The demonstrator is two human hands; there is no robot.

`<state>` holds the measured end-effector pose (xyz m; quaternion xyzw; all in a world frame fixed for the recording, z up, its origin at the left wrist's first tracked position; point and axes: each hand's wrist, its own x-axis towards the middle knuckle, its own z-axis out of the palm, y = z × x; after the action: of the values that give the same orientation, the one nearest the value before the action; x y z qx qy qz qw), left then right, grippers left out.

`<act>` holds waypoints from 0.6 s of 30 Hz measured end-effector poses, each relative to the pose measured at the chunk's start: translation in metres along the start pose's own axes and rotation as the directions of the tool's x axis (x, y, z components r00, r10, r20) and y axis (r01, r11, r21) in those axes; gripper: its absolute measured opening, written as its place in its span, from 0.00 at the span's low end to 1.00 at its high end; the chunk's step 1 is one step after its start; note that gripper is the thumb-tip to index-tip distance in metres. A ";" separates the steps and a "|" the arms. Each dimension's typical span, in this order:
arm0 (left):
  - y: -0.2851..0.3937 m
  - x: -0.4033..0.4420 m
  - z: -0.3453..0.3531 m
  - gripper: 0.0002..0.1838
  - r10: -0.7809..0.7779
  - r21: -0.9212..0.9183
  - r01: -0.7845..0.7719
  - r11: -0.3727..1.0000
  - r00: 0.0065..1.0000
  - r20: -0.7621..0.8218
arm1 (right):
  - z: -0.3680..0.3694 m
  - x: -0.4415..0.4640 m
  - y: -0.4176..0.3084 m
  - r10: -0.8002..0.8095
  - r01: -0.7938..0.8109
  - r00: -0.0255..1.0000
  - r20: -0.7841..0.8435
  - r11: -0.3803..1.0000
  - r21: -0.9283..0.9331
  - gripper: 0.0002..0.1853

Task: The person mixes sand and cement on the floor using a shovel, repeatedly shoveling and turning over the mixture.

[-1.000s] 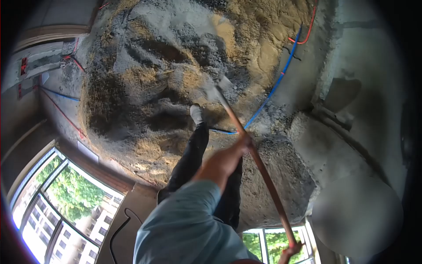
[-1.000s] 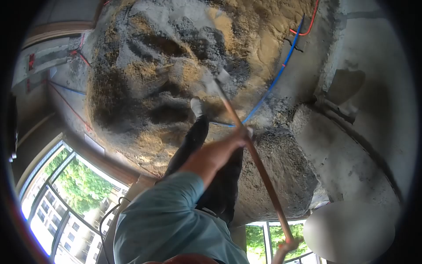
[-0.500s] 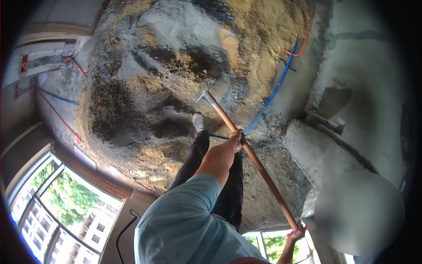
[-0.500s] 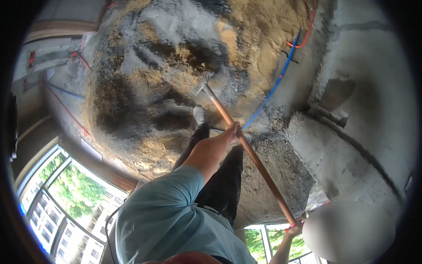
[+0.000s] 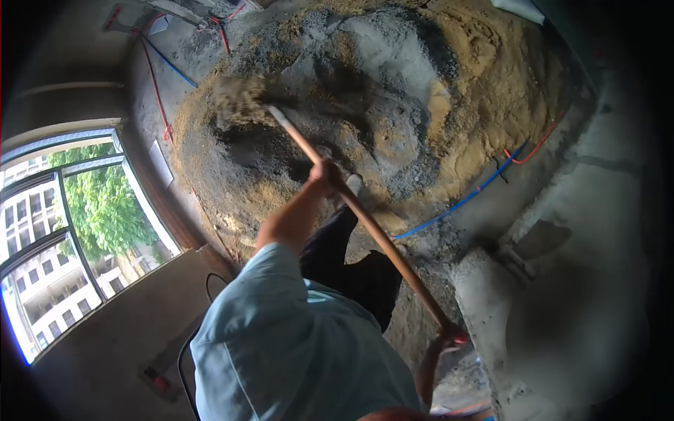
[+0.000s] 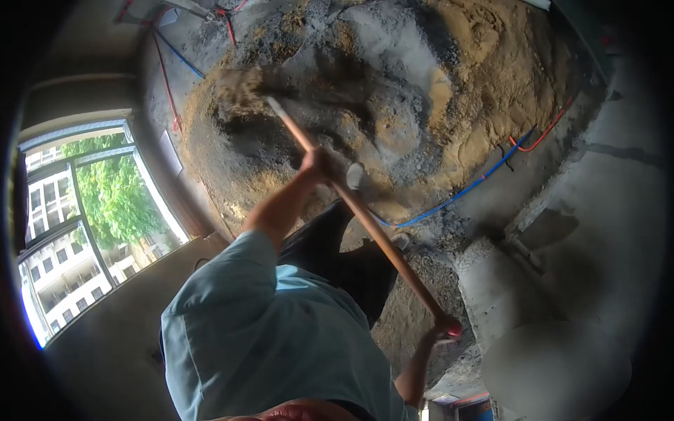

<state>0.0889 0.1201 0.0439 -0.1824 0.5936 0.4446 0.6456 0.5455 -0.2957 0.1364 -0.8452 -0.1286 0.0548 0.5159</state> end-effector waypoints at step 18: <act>-0.138 -0.111 0.006 0.06 0.190 0.046 -0.196 0.980 0.975 0.116 | -0.153 0.026 0.092 0.422 -0.466 0.822 0.384 0.884 0.026 0.08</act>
<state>0.2125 0.0106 0.1080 -0.0805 0.5840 0.4976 0.6363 0.6200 -0.4596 0.1269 -0.7940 -0.0185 0.3379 0.5049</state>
